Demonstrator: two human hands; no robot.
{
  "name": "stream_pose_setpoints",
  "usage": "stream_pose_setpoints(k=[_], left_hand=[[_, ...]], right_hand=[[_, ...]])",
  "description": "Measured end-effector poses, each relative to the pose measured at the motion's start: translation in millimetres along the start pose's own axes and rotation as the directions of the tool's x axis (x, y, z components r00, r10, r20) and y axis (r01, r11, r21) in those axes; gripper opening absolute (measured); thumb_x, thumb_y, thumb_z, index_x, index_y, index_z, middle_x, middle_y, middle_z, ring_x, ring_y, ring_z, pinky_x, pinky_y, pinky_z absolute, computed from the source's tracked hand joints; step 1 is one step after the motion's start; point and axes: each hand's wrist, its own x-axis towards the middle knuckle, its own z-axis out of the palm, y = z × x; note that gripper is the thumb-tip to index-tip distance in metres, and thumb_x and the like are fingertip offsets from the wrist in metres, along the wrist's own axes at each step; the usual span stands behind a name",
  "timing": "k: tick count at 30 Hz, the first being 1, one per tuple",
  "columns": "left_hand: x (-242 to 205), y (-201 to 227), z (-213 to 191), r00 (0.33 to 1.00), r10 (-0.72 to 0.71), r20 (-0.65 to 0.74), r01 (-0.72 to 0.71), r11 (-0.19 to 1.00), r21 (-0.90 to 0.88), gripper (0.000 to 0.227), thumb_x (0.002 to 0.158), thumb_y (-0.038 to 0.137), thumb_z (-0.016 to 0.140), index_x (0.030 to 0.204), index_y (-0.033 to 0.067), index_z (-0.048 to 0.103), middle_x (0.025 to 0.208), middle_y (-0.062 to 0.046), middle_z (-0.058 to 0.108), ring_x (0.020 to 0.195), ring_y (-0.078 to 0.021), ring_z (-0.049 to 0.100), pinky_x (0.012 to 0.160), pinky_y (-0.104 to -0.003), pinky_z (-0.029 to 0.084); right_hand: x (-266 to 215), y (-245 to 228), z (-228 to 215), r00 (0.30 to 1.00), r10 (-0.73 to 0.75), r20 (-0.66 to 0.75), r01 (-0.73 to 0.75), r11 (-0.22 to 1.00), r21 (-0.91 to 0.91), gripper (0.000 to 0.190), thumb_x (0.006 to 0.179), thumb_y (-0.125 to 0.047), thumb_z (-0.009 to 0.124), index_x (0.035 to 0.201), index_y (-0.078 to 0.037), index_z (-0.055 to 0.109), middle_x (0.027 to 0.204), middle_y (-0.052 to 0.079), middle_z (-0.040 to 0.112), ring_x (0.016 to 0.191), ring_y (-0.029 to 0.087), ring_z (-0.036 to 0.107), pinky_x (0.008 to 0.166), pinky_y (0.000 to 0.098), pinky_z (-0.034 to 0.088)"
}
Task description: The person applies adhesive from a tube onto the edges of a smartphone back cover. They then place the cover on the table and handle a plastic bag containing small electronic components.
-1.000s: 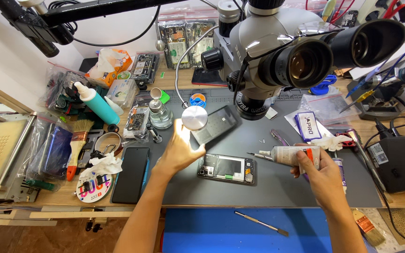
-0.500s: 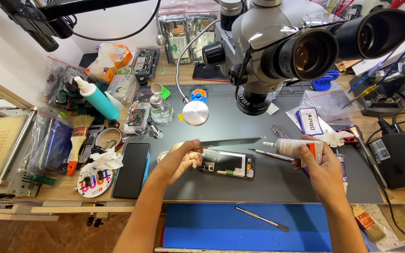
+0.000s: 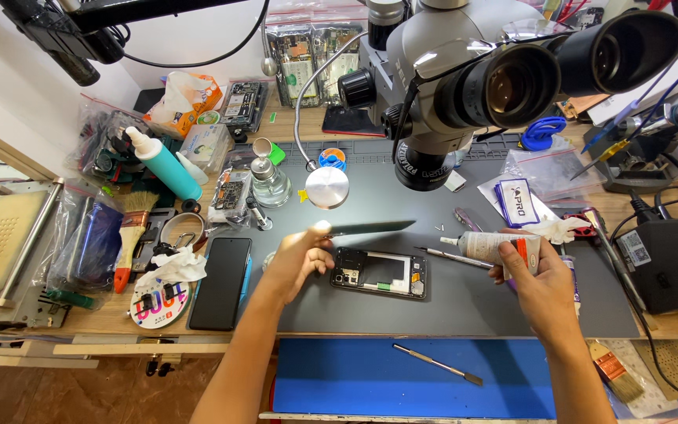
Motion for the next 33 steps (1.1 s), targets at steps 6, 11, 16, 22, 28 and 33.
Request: stream_pose_setpoints(k=[6, 11, 16, 22, 28, 33], left_hand=[[-9.0, 9.0, 12.7, 0.999, -0.014, -0.032, 0.012, 0.998, -0.054, 0.048, 0.082, 0.037, 0.066, 0.111, -0.0004, 0.058, 0.096, -0.014, 0.061, 0.069, -0.0213, 0.062, 0.061, -0.028, 0.044], [10.4, -26.2, 0.3, 0.989, 0.144, 0.046, -0.139, 0.986, -0.091, 0.045, 0.093, 0.028, 0.079, 0.113, -0.0105, 0.070, 0.101, -0.020, 0.066, 0.069, -0.0281, 0.072, 0.058, -0.030, 0.057], [-10.3, -27.1, 4.7, 0.964, 0.224, 0.146, -0.213, 0.973, -0.085, 0.048, 0.094, 0.027, 0.076, 0.123, -0.0110, 0.068, 0.111, -0.018, 0.071, 0.077, -0.0230, 0.071, 0.063, -0.028, 0.057], [-34.9, -23.0, 1.5, 0.931, 0.256, 0.259, -0.260, 0.965, -0.022, 0.060, 0.091, 0.012, 0.068, 0.147, -0.0013, 0.055, 0.118, -0.018, 0.073, 0.097, -0.0240, 0.074, 0.089, -0.032, 0.056], [-54.5, -20.7, -12.4, 0.832, 0.289, 0.474, -0.336, 0.942, 0.014, 0.061, 0.086, 0.018, 0.075, 0.143, 0.0064, 0.058, 0.131, -0.014, 0.068, 0.112, -0.0218, 0.065, 0.087, -0.033, 0.052], [-64.8, -20.5, -22.0, 0.780, 0.290, 0.554, -0.354, 0.935, 0.009, 0.070, 0.087, 0.033, 0.080, 0.145, 0.0039, 0.054, 0.125, -0.012, 0.065, 0.116, -0.0216, 0.063, 0.100, -0.037, 0.051]], right_hand=[[4.4, 8.8, -1.3, 0.999, -0.049, -0.007, 0.048, 0.999, -0.021, 0.037, 0.102, -0.025, 0.066, 0.133, -0.004, 0.066, 0.094, 0.013, 0.068, 0.074, 0.020, 0.067, 0.075, 0.0298, 0.055], [5.6, 29.0, -0.2, 0.960, -0.279, 0.038, 0.277, 0.915, -0.292, 0.049, 0.096, -0.023, 0.076, 0.141, -0.007, 0.063, 0.125, 0.028, 0.069, 0.114, 0.042, 0.066, 0.105, 0.0545, 0.047], [4.7, 18.7, 4.7, 0.824, -0.527, 0.206, 0.556, 0.687, -0.467, 0.054, 0.086, -0.010, 0.078, 0.136, 0.000, 0.062, 0.140, 0.031, 0.064, 0.127, 0.050, 0.061, 0.112, 0.0595, 0.043], [9.8, 28.4, -0.1, 0.752, -0.490, 0.441, 0.645, 0.412, -0.643, 0.092, 0.078, -0.060, 0.076, 0.153, -0.014, 0.048, 0.172, 0.016, 0.028, 0.160, 0.040, 0.016, 0.126, 0.0573, 0.020], [-25.4, -30.0, 23.6, 0.737, -0.218, 0.639, 0.445, 0.869, -0.217, 0.100, 0.077, -0.064, 0.068, 0.161, -0.020, 0.037, 0.171, 0.003, 0.039, 0.156, 0.021, 0.038, 0.118, 0.0457, 0.037], [-37.7, -28.9, 42.1, 0.682, -0.084, 0.726, 0.414, 0.863, -0.289, 0.074, 0.082, -0.034, 0.083, 0.151, -0.026, 0.057, 0.157, -0.002, 0.061, 0.151, 0.016, 0.049, 0.122, 0.0392, 0.033]])
